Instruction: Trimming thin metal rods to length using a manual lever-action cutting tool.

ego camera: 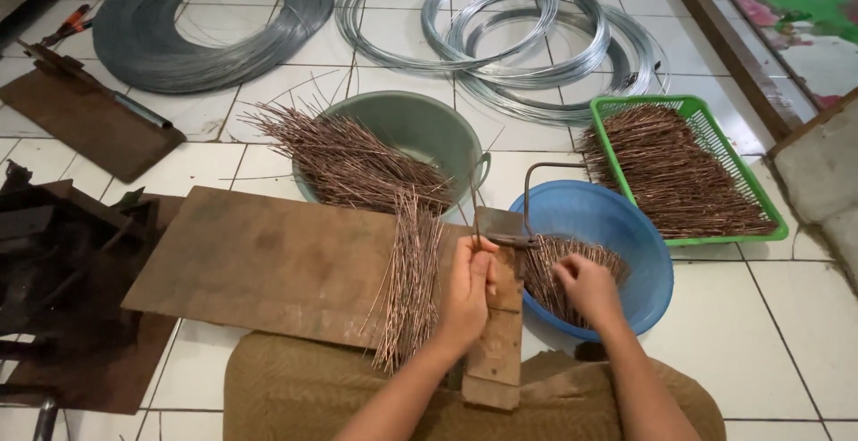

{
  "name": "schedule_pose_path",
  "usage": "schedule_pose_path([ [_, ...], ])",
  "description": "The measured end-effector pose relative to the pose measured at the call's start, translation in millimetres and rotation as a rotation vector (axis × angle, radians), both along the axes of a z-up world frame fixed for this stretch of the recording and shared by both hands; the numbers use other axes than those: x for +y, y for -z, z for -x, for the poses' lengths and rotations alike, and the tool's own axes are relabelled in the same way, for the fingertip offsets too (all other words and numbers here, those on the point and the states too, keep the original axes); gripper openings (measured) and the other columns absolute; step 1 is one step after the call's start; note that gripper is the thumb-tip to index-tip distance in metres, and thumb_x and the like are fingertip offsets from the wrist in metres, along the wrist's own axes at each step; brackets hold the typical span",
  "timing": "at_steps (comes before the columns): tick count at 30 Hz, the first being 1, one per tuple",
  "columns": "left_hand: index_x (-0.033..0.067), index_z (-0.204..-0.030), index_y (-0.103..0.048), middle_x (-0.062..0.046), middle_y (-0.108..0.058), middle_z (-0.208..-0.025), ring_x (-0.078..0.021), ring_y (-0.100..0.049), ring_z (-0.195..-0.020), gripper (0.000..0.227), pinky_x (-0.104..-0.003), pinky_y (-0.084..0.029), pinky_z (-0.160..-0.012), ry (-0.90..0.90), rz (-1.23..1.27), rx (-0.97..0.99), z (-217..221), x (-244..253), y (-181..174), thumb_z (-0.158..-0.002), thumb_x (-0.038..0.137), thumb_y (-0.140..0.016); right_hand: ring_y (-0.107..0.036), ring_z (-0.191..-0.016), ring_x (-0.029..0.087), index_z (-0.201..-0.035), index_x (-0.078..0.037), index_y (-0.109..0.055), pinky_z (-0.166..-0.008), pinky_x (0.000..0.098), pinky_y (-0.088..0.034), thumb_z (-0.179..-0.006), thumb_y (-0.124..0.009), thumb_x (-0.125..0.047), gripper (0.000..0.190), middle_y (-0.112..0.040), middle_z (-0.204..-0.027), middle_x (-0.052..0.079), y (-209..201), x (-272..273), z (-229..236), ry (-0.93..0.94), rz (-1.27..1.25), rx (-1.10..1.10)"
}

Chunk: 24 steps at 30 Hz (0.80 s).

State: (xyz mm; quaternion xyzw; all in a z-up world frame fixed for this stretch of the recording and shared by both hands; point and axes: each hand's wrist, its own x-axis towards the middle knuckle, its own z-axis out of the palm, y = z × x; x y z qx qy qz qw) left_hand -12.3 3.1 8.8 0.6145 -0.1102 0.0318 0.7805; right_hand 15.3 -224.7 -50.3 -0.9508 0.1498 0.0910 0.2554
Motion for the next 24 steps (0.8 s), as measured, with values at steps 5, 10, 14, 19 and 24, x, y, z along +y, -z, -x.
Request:
schedule_pose_path([
  [5,0.0060,-0.114,-0.050,-0.009,-0.060,-0.076,-0.0171,-0.067,-0.064,0.019,-0.023,-0.052,-0.062,-0.023,0.259,0.156,-11.3,8.6,-26.8,-0.109,0.020,-0.038,-0.074,-0.074,0.024,-0.106,-0.007,-0.079,-0.075,0.0383,-0.058,-0.101,-0.068,-0.013,0.013,-0.078,-0.079,0.015,-48.1,31.5,27.7,0.070,-0.457,-0.584],
  [10,0.0060,-0.124,-0.044,-0.016,-0.070,-0.093,-0.0258,-0.075,-0.088,0.021,-0.033,-0.060,-0.080,0.005,0.214,-0.017,-26.6,0.5,-34.1,-0.110,0.021,-0.039,-0.076,-0.069,0.018,-0.097,-0.009,-0.083,-0.065,0.0336,-0.062,-0.096,-0.067,-0.012,0.016,-0.079,-0.074,0.010,-48.4,64.1,44.9,-0.171,-0.634,-0.725],
  [14,0.0043,-0.127,-0.043,-0.014,-0.070,-0.094,-0.0226,-0.075,-0.090,0.023,-0.031,-0.059,-0.083,0.044,0.128,-0.107,-28.1,-12.2,-23.4,-0.111,0.020,-0.038,-0.076,-0.071,0.018,-0.097,-0.011,-0.083,-0.068,0.0334,-0.061,-0.097,-0.066,-0.013,0.017,-0.080,-0.075,0.008,-37.6,58.7,38.8,-0.175,-0.587,-0.752],
  [19,0.0032,-0.128,-0.045,-0.014,-0.071,-0.095,-0.0208,-0.074,-0.089,0.020,-0.032,-0.060,-0.083,0.110,0.117,-0.107,-35.3,-12.1,-11.0,-0.110,0.009,-0.038,-0.076,-0.079,0.021,-0.106,-0.004,-0.081,-0.073,0.0381,-0.061,-0.100,-0.062,-0.013,0.022,-0.081,-0.083,0.015,-45.7,64.6,41.1,-0.159,-0.667,-0.655],
  [24,0.0075,-0.126,-0.043,-0.017,-0.070,-0.098,-0.0244,-0.075,-0.089,0.017,-0.032,-0.062,-0.081,0.269,0.315,0.133,-34.1,-3.1,-28.0,-0.109,0.010,-0.040,-0.073,-0.082,0.021,-0.111,0.002,-0.077,-0.077,0.0374,-0.061,-0.102,-0.059,-0.017,0.027,-0.080,-0.088,0.016,-24.3,61.5,37.9,-0.101,-1.126,-0.309],
])
